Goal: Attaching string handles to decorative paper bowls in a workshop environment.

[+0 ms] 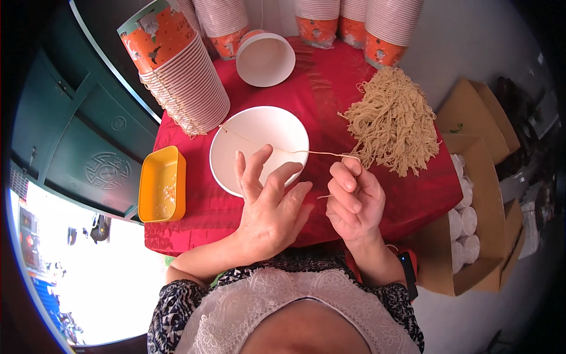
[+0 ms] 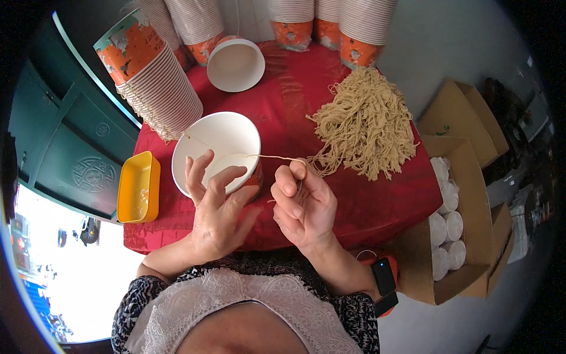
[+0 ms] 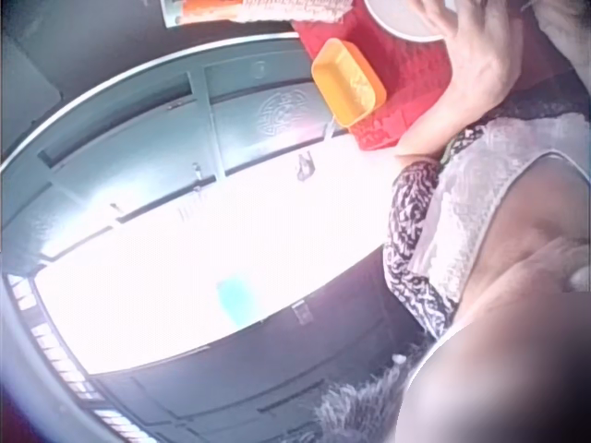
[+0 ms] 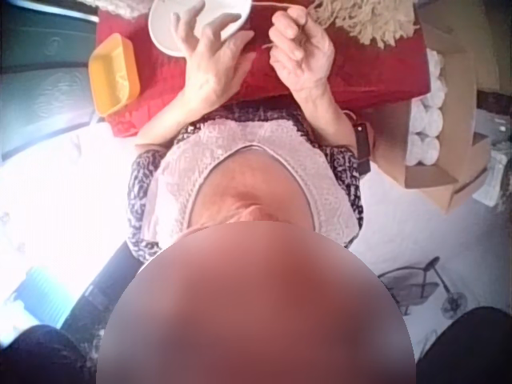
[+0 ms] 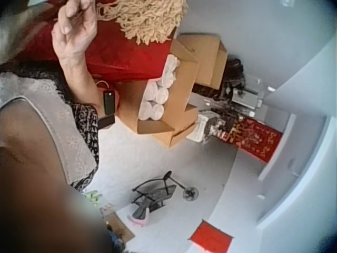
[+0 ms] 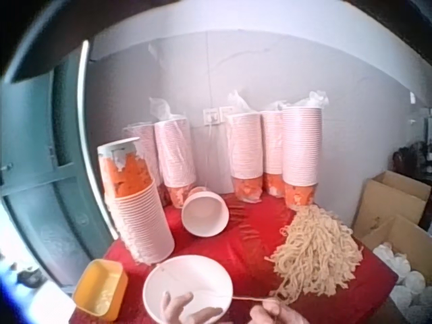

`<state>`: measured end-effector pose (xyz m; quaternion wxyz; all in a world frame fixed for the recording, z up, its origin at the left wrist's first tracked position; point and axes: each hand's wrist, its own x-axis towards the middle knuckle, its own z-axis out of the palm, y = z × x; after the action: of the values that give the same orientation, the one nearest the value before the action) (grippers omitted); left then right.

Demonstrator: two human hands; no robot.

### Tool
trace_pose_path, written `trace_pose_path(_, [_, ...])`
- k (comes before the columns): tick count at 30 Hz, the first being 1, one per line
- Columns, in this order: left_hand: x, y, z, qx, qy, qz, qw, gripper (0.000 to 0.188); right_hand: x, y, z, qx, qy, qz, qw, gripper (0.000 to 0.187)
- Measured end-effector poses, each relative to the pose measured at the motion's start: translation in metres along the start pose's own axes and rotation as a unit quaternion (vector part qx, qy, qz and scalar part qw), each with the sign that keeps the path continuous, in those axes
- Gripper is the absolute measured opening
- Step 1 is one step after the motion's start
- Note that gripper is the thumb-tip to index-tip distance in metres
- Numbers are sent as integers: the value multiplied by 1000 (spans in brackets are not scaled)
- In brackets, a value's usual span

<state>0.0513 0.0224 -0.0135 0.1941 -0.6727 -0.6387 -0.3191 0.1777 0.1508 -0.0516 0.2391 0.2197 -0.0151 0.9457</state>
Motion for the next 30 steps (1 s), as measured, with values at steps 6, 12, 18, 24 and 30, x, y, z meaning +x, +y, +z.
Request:
trace_pose_path(6, [-2,3,10,42,33,11,999,28,2,8,5,38,-25,15,999,23])
trace_pose_path(12, [-2,-1,5,22,26,31,999,10,-4,9,5,-81,17,-16,996,26])
trace_pose_path(18, [5,-8,-10,57,-2,78,995,10,-25,3,-7,-848,142,-235,454,26])
trace_pose_path(24, [20,-10,-14,89,-25,127,988,12,-26,20,10,-751,73,-113,646,26])
trace_pose_path(30, [35,-14,-22,89,-46,115,988,14,-20,21,2,-775,108,-96,615,11])
